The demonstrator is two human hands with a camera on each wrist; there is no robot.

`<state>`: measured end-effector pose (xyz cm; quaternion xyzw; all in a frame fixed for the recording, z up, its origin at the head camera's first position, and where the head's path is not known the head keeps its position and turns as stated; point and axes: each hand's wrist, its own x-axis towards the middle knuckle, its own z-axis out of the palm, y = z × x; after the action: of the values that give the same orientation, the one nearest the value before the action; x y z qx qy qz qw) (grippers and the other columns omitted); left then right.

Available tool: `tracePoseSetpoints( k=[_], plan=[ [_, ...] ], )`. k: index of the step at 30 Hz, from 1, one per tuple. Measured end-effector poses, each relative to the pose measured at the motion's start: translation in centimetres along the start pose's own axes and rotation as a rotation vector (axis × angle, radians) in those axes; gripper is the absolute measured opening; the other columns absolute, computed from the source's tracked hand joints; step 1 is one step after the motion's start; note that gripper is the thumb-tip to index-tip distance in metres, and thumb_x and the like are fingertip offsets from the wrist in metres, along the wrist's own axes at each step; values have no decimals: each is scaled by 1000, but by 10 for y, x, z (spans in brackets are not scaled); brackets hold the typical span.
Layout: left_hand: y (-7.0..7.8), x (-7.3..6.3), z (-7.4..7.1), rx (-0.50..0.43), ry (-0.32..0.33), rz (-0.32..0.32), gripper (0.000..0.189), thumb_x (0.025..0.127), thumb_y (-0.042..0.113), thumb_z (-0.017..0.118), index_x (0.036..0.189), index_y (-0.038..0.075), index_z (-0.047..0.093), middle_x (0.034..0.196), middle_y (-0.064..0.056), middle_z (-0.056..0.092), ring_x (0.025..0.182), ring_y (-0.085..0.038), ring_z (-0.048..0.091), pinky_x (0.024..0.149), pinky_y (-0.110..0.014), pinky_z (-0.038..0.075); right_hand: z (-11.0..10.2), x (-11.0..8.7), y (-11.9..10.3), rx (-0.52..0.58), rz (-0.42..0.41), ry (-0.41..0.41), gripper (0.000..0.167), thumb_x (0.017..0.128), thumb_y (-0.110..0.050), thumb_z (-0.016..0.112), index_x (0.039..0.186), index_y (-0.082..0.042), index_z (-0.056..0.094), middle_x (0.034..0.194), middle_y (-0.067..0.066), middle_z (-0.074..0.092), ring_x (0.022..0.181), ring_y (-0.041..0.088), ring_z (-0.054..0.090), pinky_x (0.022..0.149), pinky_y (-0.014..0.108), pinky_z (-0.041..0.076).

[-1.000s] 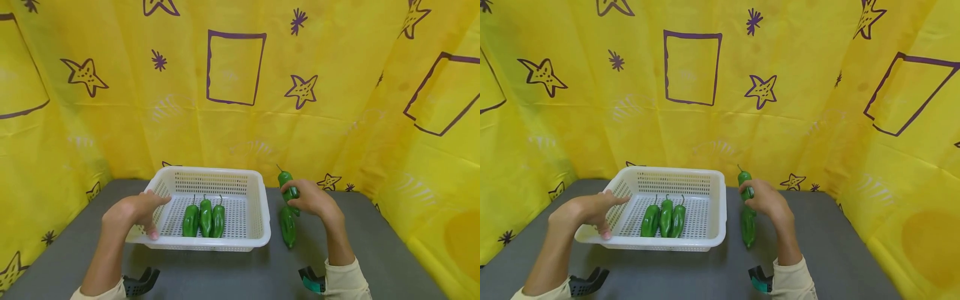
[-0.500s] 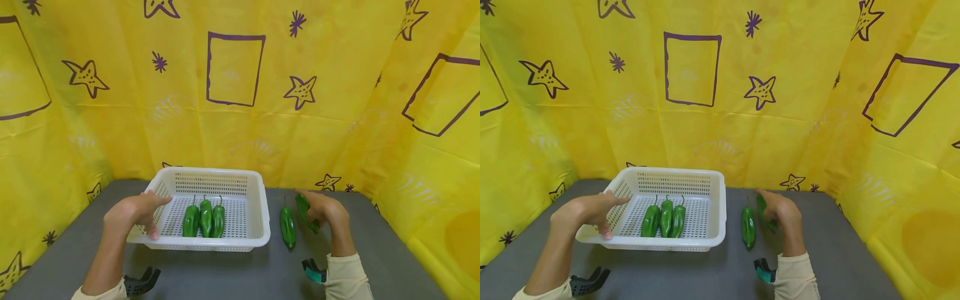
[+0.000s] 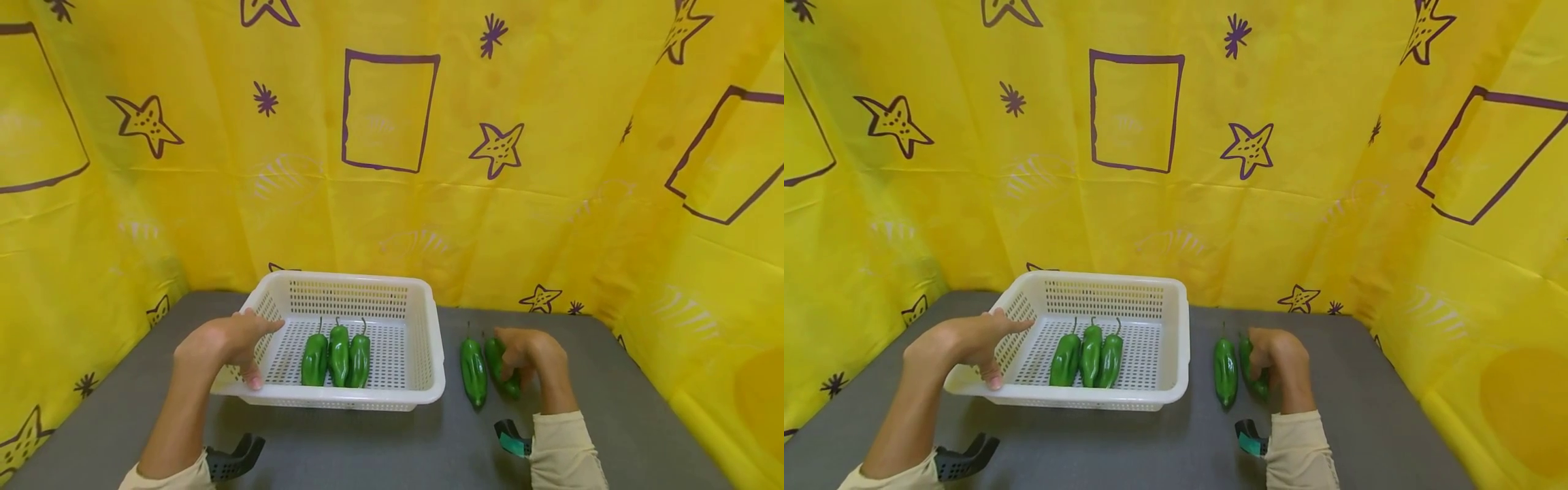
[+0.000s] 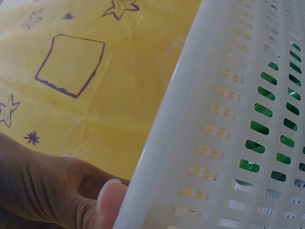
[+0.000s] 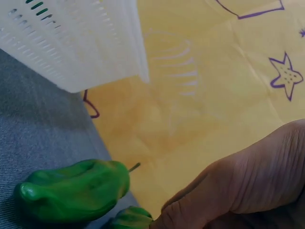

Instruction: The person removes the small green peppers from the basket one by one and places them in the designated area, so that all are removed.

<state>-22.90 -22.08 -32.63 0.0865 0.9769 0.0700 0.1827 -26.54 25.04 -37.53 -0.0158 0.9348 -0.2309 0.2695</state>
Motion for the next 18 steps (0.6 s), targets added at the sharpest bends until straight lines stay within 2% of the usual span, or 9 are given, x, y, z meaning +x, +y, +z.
tracePoseSetpoints(
  k=[2, 4, 5, 7, 8, 11, 13, 16, 18],
  plan=[
    [1, 0, -1, -2, 1, 2, 116, 59, 25, 99, 159, 7, 43, 156, -45, 33, 133, -56, 46, 101, -68, 44, 1, 2, 0, -30, -2, 1, 93, 88, 3, 75, 163, 4, 19, 153, 46, 38, 66, 33, 76, 76, 47, 63],
    [1, 0, -1, -5, -2, 2, 116, 59, 25, 99, 159, 7, 43, 157, -45, 32, 136, -57, 43, 103, -69, 43, 1, 3, 0, -57, 5, 3, 75, 87, 1, 76, 151, 6, 37, 127, 43, 63, 66, 34, 77, 76, 46, 63],
    [1, 0, -1, -5, -4, 3, 116, 59, 25, 99, 159, 7, 43, 158, -45, 31, 139, -60, 40, 105, -70, 41, 1, 3, 0, -75, 13, 1, 67, 88, -1, 77, 145, 7, 43, 116, 39, 69, 67, 33, 77, 76, 45, 63],
    [2, 0, -1, -9, -6, -2, 117, 59, 25, 99, 159, 7, 42, 160, -45, 27, 145, -63, 33, 107, -73, 38, 1, 4, 0, -97, 19, 5, 51, 87, -3, 78, 129, 5, 50, 94, 27, 74, 67, 32, 77, 73, 44, 63],
    [2, 0, -2, -9, -6, -2, 117, 59, 25, 99, 159, 7, 43, 160, -45, 27, 145, -63, 31, 108, -73, 38, 1, 5, 1, -103, 25, 11, 48, 87, -4, 78, 127, 3, 52, 89, 24, 75, 67, 32, 77, 74, 43, 63],
    [2, 0, -2, -7, -9, -4, 116, 59, 25, 99, 159, 7, 42, 161, -44, 26, 147, -65, 28, 110, -75, 35, 2, 5, 1, -99, 15, 15, 37, 87, -4, 78, 116, 2, 57, 88, 19, 73, 67, 30, 77, 74, 42, 63],
    [2, 0, -1, -7, -11, -7, 116, 59, 25, 99, 159, 7, 43, 161, -44, 26, 147, -65, 27, 110, -75, 34, 3, 6, 2, -107, 4, 19, 33, 87, -6, 79, 112, 0, 58, 80, 16, 75, 67, 28, 78, 79, 45, 62],
    [2, -1, -1, -1, -10, -5, 115, 60, 25, 99, 159, 7, 43, 160, -45, 26, 147, -65, 27, 110, -75, 34, 3, 6, 3, -108, -4, 16, 34, 88, -9, 80, 113, 0, 58, 75, 15, 76, 67, 26, 78, 91, 51, 59],
    [2, -2, -1, 5, -6, -6, 115, 60, 25, 99, 158, 7, 43, 160, -45, 27, 147, -65, 28, 110, -75, 34, 3, 6, 3, -105, -4, 17, 41, 89, -10, 80, 119, 1, 56, 73, 14, 77, 67, 24, 78, 99, 56, 55]
  ],
)
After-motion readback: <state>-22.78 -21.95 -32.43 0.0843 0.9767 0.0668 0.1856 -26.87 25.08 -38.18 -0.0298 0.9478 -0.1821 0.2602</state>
